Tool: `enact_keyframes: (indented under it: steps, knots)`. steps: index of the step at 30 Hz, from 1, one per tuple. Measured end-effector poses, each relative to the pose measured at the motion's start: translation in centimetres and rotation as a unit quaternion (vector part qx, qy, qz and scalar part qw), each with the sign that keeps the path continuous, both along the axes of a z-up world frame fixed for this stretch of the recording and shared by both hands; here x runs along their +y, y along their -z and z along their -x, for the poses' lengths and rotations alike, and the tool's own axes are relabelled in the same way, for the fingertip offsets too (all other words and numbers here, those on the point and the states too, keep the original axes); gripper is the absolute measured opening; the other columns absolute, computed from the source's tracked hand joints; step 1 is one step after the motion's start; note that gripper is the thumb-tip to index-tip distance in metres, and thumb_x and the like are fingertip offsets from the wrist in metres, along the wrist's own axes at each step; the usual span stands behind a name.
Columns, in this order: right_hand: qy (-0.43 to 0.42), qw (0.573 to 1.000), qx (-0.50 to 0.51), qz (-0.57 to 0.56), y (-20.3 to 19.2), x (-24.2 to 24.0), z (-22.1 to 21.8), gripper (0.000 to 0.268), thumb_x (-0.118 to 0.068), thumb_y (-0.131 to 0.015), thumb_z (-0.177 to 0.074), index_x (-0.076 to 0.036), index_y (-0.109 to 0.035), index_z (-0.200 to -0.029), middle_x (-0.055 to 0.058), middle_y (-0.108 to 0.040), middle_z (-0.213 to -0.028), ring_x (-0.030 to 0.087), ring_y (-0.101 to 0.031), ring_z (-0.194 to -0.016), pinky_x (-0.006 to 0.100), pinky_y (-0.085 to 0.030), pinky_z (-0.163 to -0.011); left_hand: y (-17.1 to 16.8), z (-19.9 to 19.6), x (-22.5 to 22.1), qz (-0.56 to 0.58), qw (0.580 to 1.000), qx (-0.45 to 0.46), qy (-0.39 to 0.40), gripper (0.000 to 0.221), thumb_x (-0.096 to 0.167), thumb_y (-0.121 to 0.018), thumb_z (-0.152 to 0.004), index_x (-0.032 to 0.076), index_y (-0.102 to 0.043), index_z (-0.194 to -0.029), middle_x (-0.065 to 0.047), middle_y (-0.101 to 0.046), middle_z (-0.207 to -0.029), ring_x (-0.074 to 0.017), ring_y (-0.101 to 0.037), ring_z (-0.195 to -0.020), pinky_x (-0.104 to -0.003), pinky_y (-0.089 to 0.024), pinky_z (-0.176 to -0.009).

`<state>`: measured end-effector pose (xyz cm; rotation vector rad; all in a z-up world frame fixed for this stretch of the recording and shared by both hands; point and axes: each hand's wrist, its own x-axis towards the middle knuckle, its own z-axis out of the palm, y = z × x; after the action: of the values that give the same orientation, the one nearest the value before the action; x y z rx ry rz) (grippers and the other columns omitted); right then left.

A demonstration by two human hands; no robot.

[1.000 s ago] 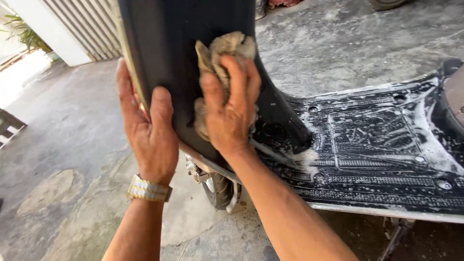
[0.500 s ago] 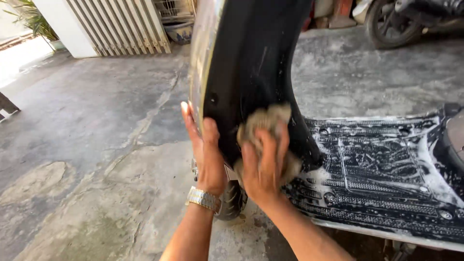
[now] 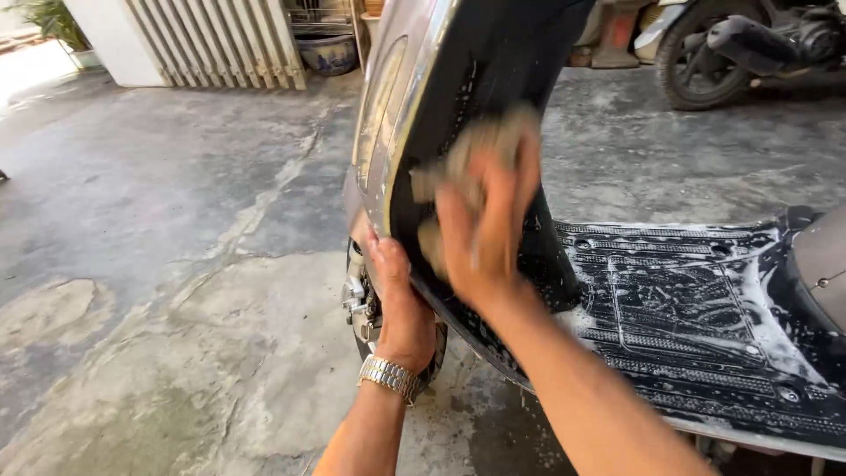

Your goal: The person scrubs the floorboard and side panels of a scooter using a soapy cloth and a red bucket of water. They repeatedly dip the cloth into the bucket to apply soap and scrub various parts of the scooter, including the footrest, side fairings, and rear seat area.

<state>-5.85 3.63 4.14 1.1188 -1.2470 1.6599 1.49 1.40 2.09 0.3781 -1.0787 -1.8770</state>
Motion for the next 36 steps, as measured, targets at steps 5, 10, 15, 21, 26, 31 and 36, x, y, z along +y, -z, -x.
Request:
enact_keyframes:
  steps: [5, 10, 15, 21, 26, 31, 36]
  knots:
    - [0.043, 0.998, 0.042, 0.003, 0.9, 0.0, -0.4, 0.026, -0.022, -0.052, -0.095, -0.008, -0.042, -0.114, 0.021, -0.015, -0.139, 0.038, -0.02, -0.135, 0.051, -0.02, -0.113, 2.9, 0.3, -1.6, 0.013, 1.0, -0.006, -0.02, 0.077, 0.054, -0.035, -0.086, 0.017, 0.002, -0.142, -0.018, 0.008, -0.146, -0.0378, 0.003, -0.133, -0.053, -0.006, -0.106]
    - [0.047, 0.993, 0.023, -0.109, 5.2, 1.8, -0.6, 0.018, -0.024, -0.051, -0.09, -0.009, -0.047, -0.099, 0.024, -0.015, -0.137, 0.045, -0.019, -0.129, 0.059, -0.021, -0.1, 2.7, 0.4, 0.0, -0.009, 0.999, -0.049, 0.01, 0.078, 0.058, -0.035, -0.083, 0.019, -0.002, -0.143, -0.013, 0.002, -0.148, -0.0338, -0.005, -0.135, -0.048, -0.011, -0.109]
    - [-0.039, 0.993, -0.021, 0.109, -6.6, -1.0, -1.4, 0.028, -0.024, -0.07, -0.087, -0.01, -0.052, -0.102, 0.008, -0.018, -0.141, 0.03, -0.03, -0.138, 0.047, -0.031, -0.124, 1.6, 0.2, -0.8, -0.061, 0.996, -0.004, 0.067, 0.092, 0.062, -0.038, -0.066, 0.023, 0.0, -0.14, 0.014, 0.001, -0.147, -0.0043, -0.012, -0.133, -0.03, -0.018, -0.107]
    - [-0.024, 0.991, -0.021, -0.131, 7.9, 3.1, -1.0, 0.028, -0.032, -0.04, -0.09, -0.009, -0.043, -0.106, 0.025, -0.015, -0.136, 0.045, -0.027, -0.129, 0.048, -0.026, -0.104, 0.6, -0.9, 0.3, -0.026, 0.984, -0.174, 0.036, 0.099, 0.067, -0.034, -0.059, 0.025, 0.004, -0.141, 0.005, 0.001, -0.15, -0.0107, -0.007, -0.137, -0.036, -0.013, -0.109]
    - [-0.055, 0.996, -0.052, 0.044, -5.7, -0.8, 3.9, 0.041, -0.032, -0.048, -0.092, -0.011, -0.035, -0.124, 0.021, -0.019, -0.143, 0.034, -0.02, -0.138, 0.049, -0.019, -0.117, 0.0, -0.6, 0.0, 0.018, 0.984, -0.175, -0.001, 0.093, 0.06, -0.037, -0.067, 0.014, -0.002, -0.14, 0.0, -0.01, -0.148, -0.0114, -0.014, -0.135, -0.032, -0.016, -0.108]
    - [-0.03, 0.993, -0.048, 0.099, -3.7, 0.1, 5.0, 0.05, -0.041, -0.039, -0.099, -0.008, -0.027, -0.134, 0.01, -0.029, -0.14, 0.022, -0.031, -0.133, 0.037, -0.026, -0.116, -0.4, -0.5, 0.4, 0.006, 0.963, -0.268, -0.011, 0.099, 0.061, -0.044, -0.059, 0.019, -0.01, -0.141, 0.0, -0.016, -0.147, -0.0114, -0.02, -0.134, -0.032, -0.02, -0.107]
    - [0.018, 0.981, -0.156, -0.112, 8.0, 2.0, 5.2, 0.033, -0.027, -0.051, -0.091, -0.009, -0.046, -0.118, 0.023, -0.018, -0.14, 0.039, -0.026, -0.129, 0.045, -0.027, -0.105, 1.5, 0.3, 0.5, 0.02, 0.97, -0.239, -0.03, 0.1, 0.066, -0.05, -0.07, 0.01, -0.008, -0.142, -0.019, -0.002, -0.146, -0.0323, -0.009, -0.134, -0.04, -0.011, -0.111]
